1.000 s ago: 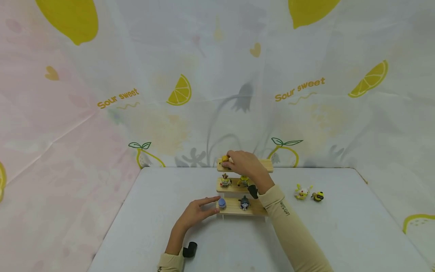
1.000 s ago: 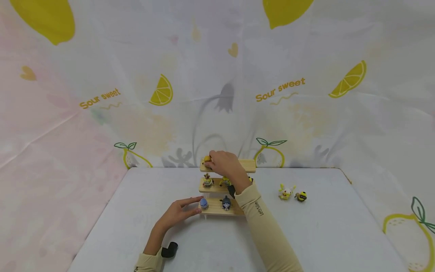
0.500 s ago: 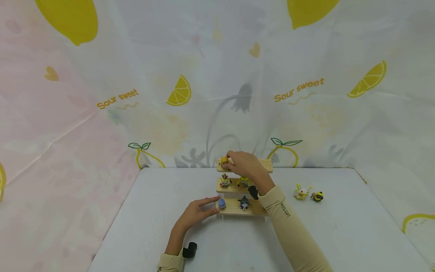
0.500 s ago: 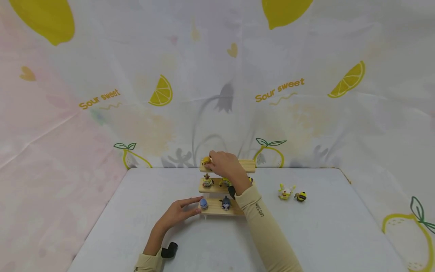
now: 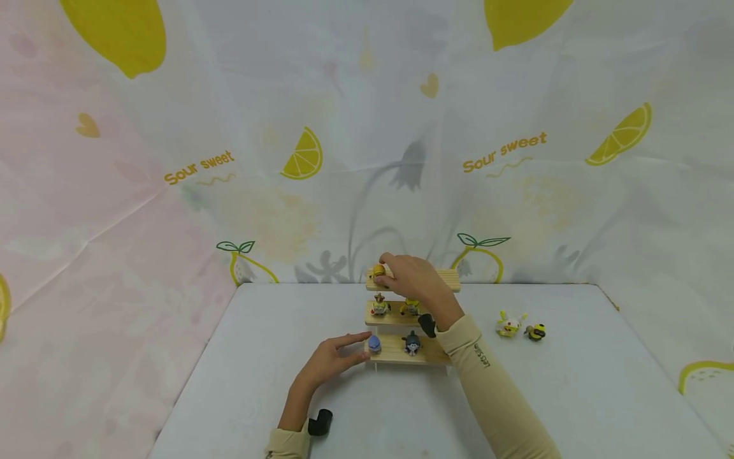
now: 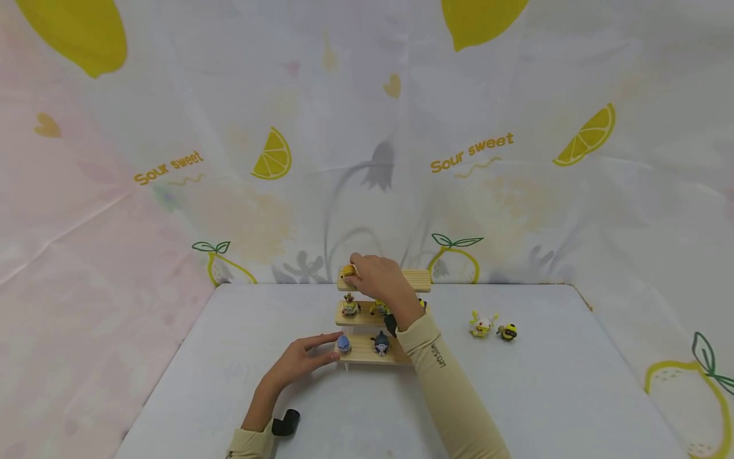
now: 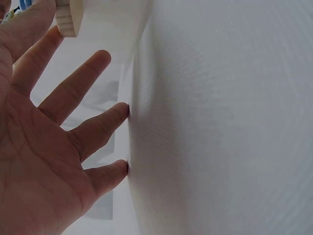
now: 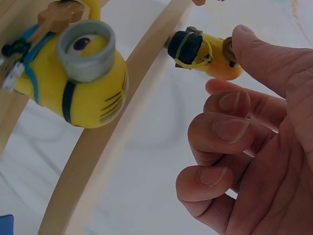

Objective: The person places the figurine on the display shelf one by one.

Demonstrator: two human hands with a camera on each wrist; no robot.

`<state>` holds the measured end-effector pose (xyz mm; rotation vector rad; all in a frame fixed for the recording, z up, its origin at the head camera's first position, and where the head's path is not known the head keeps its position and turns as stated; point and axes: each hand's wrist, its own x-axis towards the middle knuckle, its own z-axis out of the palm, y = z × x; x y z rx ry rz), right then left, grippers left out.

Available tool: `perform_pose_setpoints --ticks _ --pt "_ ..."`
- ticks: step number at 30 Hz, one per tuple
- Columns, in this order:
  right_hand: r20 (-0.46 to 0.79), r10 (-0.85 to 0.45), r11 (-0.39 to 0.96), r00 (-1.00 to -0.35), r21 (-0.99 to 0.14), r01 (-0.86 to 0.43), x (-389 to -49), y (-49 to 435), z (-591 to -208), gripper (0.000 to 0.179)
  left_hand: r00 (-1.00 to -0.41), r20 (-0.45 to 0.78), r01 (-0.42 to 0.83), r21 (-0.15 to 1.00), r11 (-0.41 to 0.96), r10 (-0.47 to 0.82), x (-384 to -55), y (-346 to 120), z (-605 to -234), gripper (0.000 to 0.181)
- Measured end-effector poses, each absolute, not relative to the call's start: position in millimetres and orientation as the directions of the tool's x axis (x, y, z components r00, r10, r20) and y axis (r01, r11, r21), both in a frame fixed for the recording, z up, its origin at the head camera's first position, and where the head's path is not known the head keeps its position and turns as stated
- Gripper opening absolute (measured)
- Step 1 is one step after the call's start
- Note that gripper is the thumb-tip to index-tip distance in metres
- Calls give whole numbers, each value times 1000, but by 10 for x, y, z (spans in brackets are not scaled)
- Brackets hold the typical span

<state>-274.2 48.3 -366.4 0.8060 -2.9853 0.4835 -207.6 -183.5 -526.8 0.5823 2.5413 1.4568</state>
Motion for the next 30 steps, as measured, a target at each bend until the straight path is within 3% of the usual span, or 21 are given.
perform_pose_setpoints --ticks 30 --pt "111 -492 815 -863 -290 -502 -2707 532 -3659 40 -916 41 241 853 463 400 -2061 -1822 -5240 45"
